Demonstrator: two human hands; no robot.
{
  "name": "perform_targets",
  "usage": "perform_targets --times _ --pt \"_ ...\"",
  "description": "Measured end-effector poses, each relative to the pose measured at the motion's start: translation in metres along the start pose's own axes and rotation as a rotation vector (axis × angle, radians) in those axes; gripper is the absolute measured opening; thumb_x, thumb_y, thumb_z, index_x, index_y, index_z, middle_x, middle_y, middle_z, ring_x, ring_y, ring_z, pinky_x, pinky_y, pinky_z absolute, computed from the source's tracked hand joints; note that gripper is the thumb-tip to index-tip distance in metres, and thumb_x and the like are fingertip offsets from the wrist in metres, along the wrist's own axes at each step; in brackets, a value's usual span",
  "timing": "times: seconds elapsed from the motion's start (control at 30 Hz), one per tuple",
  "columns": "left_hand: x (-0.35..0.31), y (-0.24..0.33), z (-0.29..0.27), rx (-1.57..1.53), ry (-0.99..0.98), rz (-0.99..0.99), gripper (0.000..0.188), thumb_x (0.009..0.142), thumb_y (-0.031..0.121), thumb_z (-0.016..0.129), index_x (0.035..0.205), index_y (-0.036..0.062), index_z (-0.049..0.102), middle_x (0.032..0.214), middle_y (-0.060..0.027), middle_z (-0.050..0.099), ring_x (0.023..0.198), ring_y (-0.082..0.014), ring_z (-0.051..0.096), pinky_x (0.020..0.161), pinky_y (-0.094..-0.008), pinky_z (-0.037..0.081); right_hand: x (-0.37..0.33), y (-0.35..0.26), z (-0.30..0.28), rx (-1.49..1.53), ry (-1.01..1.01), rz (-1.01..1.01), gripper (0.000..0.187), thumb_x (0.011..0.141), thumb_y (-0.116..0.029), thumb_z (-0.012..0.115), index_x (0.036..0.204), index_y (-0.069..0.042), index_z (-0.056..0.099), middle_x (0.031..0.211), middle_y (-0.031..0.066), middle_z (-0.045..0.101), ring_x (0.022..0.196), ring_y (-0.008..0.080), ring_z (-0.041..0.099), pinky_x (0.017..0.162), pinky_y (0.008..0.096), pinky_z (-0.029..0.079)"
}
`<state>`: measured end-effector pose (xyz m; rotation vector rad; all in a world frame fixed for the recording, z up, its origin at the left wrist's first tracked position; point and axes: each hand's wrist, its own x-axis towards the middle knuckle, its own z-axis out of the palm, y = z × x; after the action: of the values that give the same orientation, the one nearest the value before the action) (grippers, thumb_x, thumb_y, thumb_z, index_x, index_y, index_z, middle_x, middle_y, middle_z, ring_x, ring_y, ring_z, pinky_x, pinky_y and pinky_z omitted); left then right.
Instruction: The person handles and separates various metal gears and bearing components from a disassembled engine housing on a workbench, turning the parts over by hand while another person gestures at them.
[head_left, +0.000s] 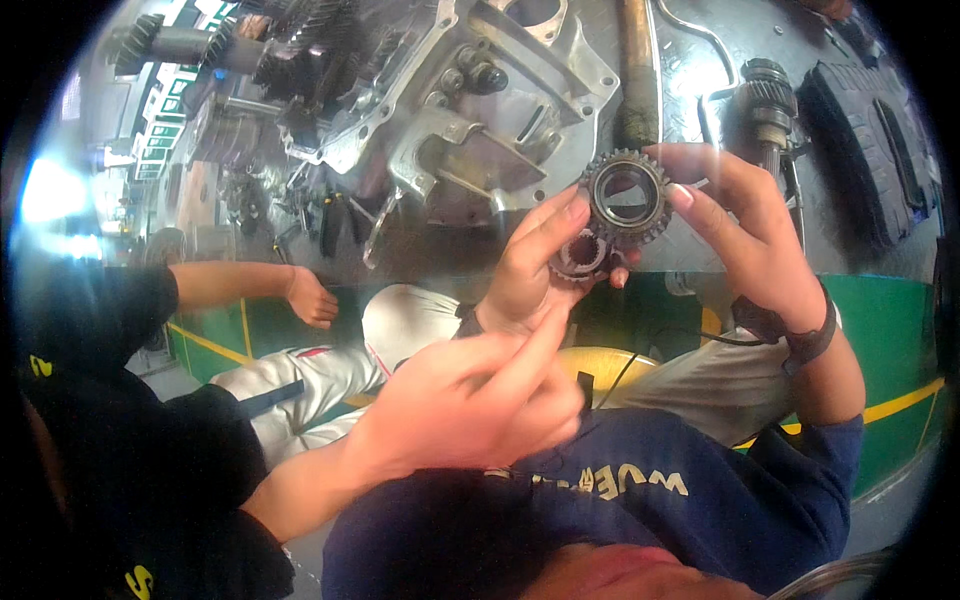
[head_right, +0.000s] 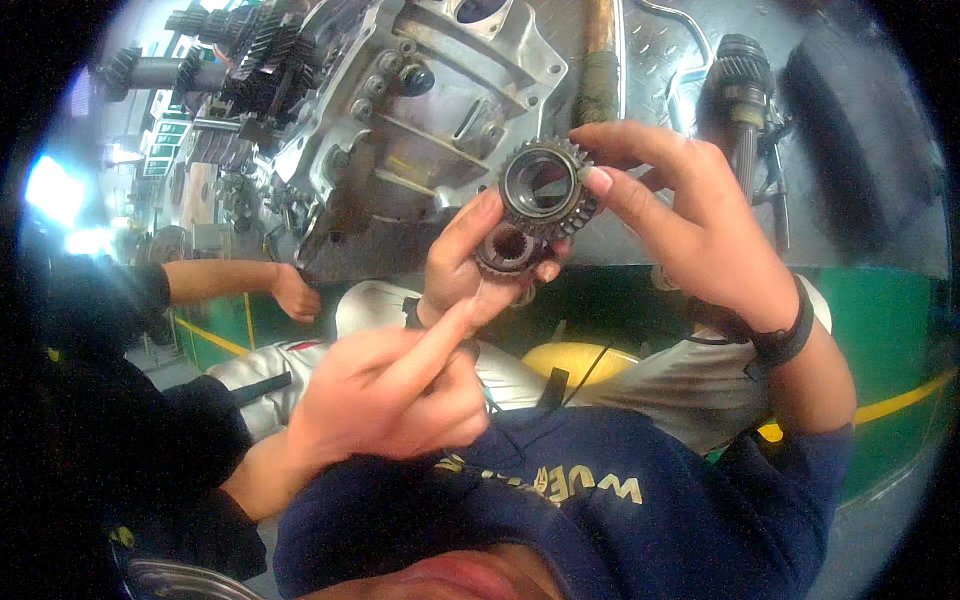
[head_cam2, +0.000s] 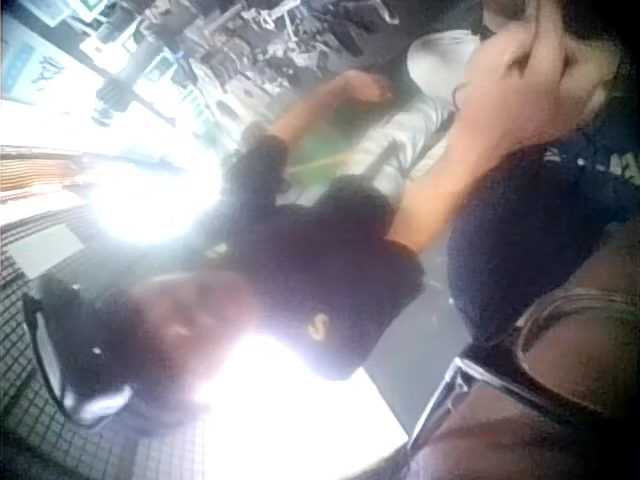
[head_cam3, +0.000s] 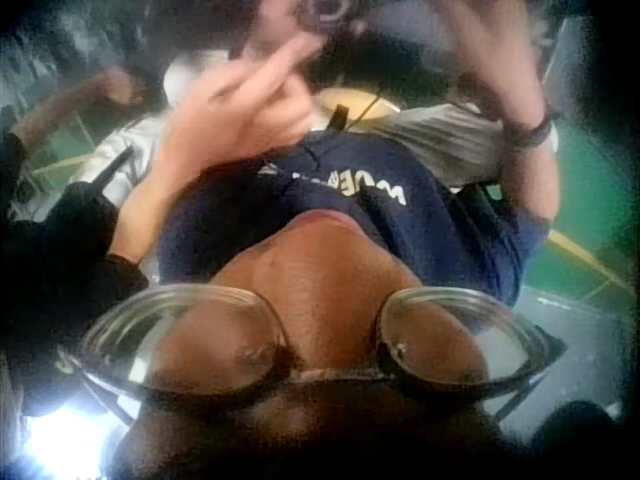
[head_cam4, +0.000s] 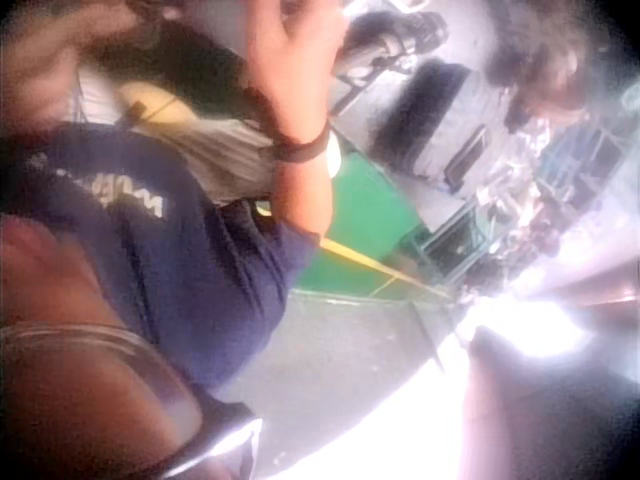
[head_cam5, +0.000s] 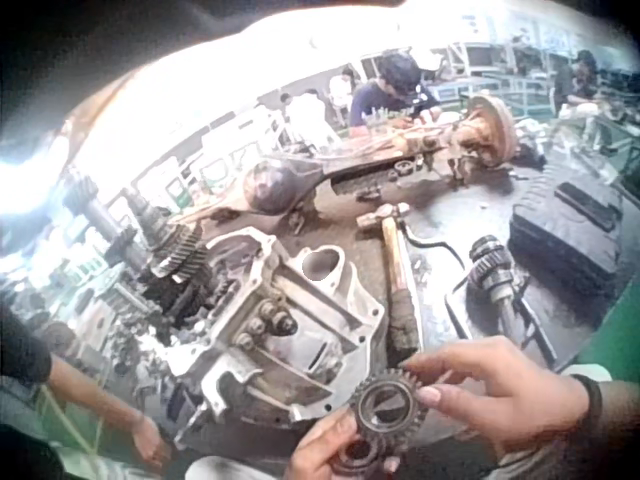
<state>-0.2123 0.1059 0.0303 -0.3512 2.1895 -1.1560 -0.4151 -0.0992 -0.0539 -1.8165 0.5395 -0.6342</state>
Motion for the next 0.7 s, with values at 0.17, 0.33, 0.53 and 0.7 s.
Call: perform_targets --times 0.17,0.33,0.53,0.7 --pt "0.046 0.03 0.056 2.04 -0.758 0.464 0.048 0.101 0.037 0.056 0.139 0.0082 0.053 0.125 -0.0137 0.061 0.115 -0.0312 0.063 0.096 -0.0464 0.054 0.0 0.002 0.001 0.025 -0.008 0.066 0.036 0.101 -0.02 0.067 0.131 0.0 0.068 0.11 0.0126 0.076 0.1 0.0182 0.07 0.088 0.033 0.054" --pt "0.083 0.085 0.103 2.112 -0.991 0.433 0.05 0.105 0.044 0.047 0.135 0.004 0.056 0.125 -0.0153 0.065 0.115 -0.0323 0.066 0.095 -0.0457 0.056 0.003 0.003 0.001 0.058 -0.028 0.029 0.045 0.096 -0.025 0.074 0.134 -0.001 0.067 0.115 0.0119 0.073 0.108 0.02 0.067 0.091 0.034 0.053" --pt "0.092 0.065 0.097 1.913 -0.944 0.382 0.074 0.109 0.058 0.033 0.15 -0.003 0.043 0.138 -0.0219 0.062 0.115 -0.0355 0.068 0.094 -0.0515 0.057 0.005 0.003 0.005 -0.005 -0.123 0.051 0.075 0.077 -0.015 0.087 0.145 0.0 0.056 0.133 0.0105 0.063 0.124 0.0196 0.06 0.106 0.0352 0.047" --pt "0.097 0.076 0.098 1.789 -0.953 0.315 0.076 0.107 0.059 0.038 0.149 -0.0039 0.044 0.137 -0.0264 0.062 0.112 -0.0408 0.069 0.093 -0.0552 0.058 0.007 0.005 0.011 -0.164 -0.065 -0.105 0.077 0.071 -0.017 0.09 0.141 -0.007 0.06 0.121 0.0124 0.062 0.115 0.0246 0.062 0.094 0.0354 0.052"
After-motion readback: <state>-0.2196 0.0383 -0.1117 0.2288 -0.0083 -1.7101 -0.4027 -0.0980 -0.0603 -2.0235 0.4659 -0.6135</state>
